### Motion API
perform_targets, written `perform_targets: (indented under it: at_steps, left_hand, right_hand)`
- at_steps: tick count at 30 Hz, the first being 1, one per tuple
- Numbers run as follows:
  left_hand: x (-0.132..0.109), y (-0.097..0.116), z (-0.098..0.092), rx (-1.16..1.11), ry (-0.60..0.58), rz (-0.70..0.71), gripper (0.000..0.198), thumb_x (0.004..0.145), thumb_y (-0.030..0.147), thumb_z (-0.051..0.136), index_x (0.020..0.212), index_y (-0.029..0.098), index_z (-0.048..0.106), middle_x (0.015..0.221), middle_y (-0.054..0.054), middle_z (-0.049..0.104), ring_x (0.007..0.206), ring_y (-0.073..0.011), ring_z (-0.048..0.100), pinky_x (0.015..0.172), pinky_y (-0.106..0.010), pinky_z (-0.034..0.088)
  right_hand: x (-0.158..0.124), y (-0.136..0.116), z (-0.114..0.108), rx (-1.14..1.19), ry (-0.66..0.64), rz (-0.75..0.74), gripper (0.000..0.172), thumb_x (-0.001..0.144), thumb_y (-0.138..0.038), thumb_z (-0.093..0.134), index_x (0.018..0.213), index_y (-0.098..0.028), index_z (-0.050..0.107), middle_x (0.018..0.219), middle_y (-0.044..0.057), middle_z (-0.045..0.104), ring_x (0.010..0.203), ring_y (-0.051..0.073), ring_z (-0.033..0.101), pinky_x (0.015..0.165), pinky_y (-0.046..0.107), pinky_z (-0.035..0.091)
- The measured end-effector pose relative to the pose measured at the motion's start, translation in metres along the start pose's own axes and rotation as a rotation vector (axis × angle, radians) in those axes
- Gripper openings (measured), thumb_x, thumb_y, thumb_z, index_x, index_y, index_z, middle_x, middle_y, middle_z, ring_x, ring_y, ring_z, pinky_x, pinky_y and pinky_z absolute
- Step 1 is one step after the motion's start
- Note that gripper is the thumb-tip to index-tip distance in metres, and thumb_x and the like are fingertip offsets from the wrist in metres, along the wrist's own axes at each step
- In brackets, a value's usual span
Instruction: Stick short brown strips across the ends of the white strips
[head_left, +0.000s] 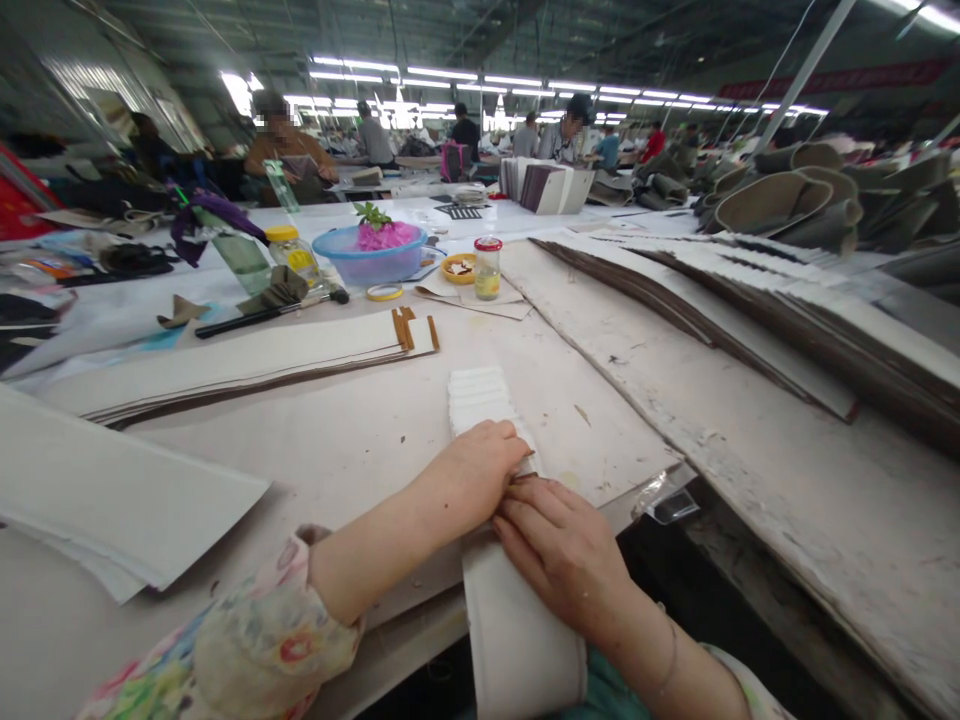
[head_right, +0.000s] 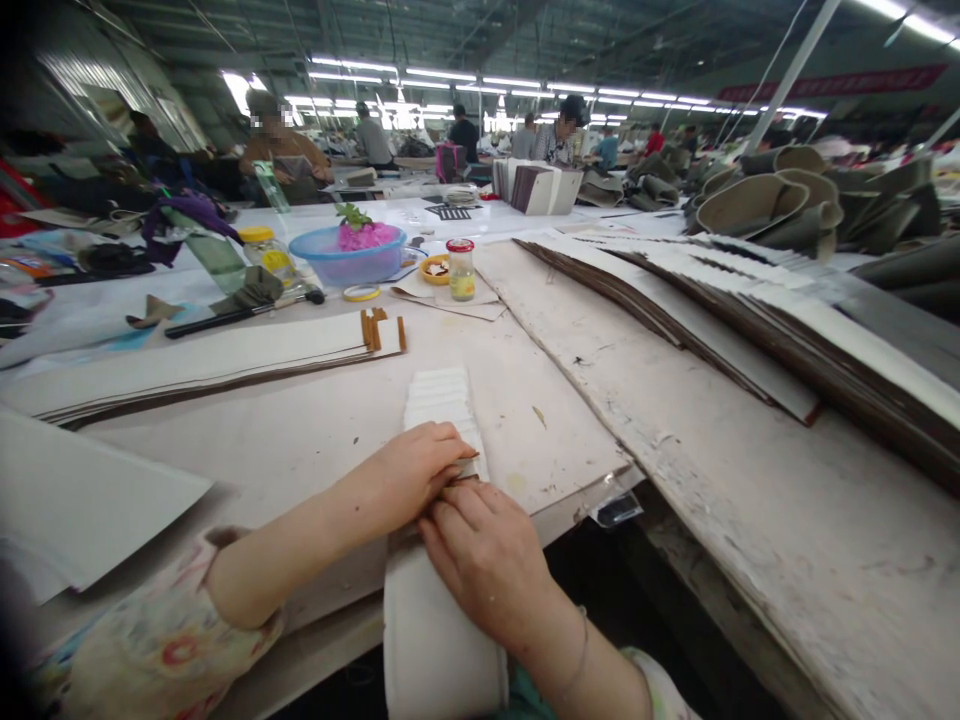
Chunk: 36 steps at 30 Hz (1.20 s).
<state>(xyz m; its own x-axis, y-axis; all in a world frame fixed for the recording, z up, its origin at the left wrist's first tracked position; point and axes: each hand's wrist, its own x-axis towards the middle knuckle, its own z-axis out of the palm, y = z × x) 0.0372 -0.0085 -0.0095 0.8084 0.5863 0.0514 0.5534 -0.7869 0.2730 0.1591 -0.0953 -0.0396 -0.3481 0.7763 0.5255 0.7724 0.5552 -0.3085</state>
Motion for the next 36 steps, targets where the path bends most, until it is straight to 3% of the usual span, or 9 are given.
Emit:
perform_targets:
  at_steps: [8, 15, 20, 24, 28, 32, 36]
  left_hand:
    - [-0.001, 0.0, 0.007, 0.092, -0.025, 0.049, 0.012, 0.082, 0.013, 0.045, 0.084, 0.016, 0.056, 0.086, -0.004, 0.053, 0.082, -0.0182, 0.047, 0.079, -0.031, 0.039]
    - [-0.002, 0.009, 0.0, 0.156, -0.044, 0.056, 0.01, 0.082, 0.015, 0.047, 0.078, 0.016, 0.055, 0.083, -0.004, 0.052, 0.078, -0.0184, 0.046, 0.072, -0.031, 0.039]
    - [-0.008, -0.003, 0.0, -0.048, 0.011, 0.033, 0.015, 0.084, 0.015, 0.045, 0.088, 0.018, 0.059, 0.086, -0.003, 0.053, 0.083, -0.0164, 0.048, 0.074, -0.027, 0.04]
    - [-0.024, -0.018, -0.001, -0.247, 0.066, -0.04, 0.021, 0.083, 0.026, 0.05, 0.101, 0.018, 0.057, 0.096, -0.005, 0.054, 0.093, -0.0174, 0.048, 0.083, -0.029, 0.04]
    - [-0.039, -0.023, -0.003, -0.327, 0.122, -0.11, 0.029, 0.077, 0.035, 0.058, 0.098, 0.016, 0.057, 0.098, -0.007, 0.054, 0.093, -0.0189, 0.049, 0.083, -0.03, 0.04]
    - [-0.04, -0.023, -0.002, -0.366, 0.13, -0.144, 0.031, 0.074, 0.034, 0.062, 0.097, 0.014, 0.056, 0.097, -0.007, 0.055, 0.092, -0.0197, 0.05, 0.082, -0.031, 0.041]
    - [-0.038, -0.024, 0.002, -0.388, 0.151, -0.165, 0.029, 0.071, 0.03, 0.064, 0.094, 0.014, 0.055, 0.097, -0.006, 0.056, 0.091, -0.0198, 0.05, 0.081, -0.031, 0.041]
  right_hand:
    - [-0.002, 0.0, 0.001, 0.008, 0.029, -0.013, 0.02, 0.086, -0.028, 0.046, 0.087, -0.013, 0.06, 0.085, 0.008, 0.062, 0.085, 0.019, 0.056, 0.078, 0.033, 0.047]
    - [-0.001, 0.0, -0.001, 0.03, 0.047, 0.001, 0.024, 0.087, -0.031, 0.043, 0.084, -0.014, 0.06, 0.083, 0.008, 0.062, 0.082, 0.019, 0.056, 0.074, 0.032, 0.047]
    - [0.004, 0.003, -0.002, 0.053, 0.019, 0.009, 0.02, 0.088, -0.021, 0.041, 0.082, -0.016, 0.059, 0.08, 0.006, 0.061, 0.08, 0.018, 0.055, 0.073, 0.032, 0.045]
    - [0.008, 0.004, -0.003, 0.026, -0.064, 0.065, 0.016, 0.087, -0.021, 0.042, 0.08, -0.017, 0.056, 0.076, 0.004, 0.058, 0.076, 0.018, 0.053, 0.069, 0.032, 0.045]
    - [0.012, 0.007, -0.001, -0.007, -0.092, 0.095, 0.014, 0.086, -0.024, 0.043, 0.095, -0.017, 0.052, 0.085, 0.006, 0.058, 0.082, 0.02, 0.052, 0.072, 0.035, 0.044]
    - [0.014, 0.017, 0.002, -0.12, -0.083, 0.099, 0.042, 0.085, -0.033, 0.046, 0.123, -0.016, 0.038, 0.109, 0.011, 0.053, 0.101, 0.024, 0.047, 0.087, 0.042, 0.038]
    - [0.018, 0.027, 0.003, -0.142, -0.181, 0.073, 0.044, 0.085, -0.038, 0.045, 0.122, -0.017, 0.04, 0.113, 0.012, 0.052, 0.105, 0.024, 0.046, 0.09, 0.043, 0.037]
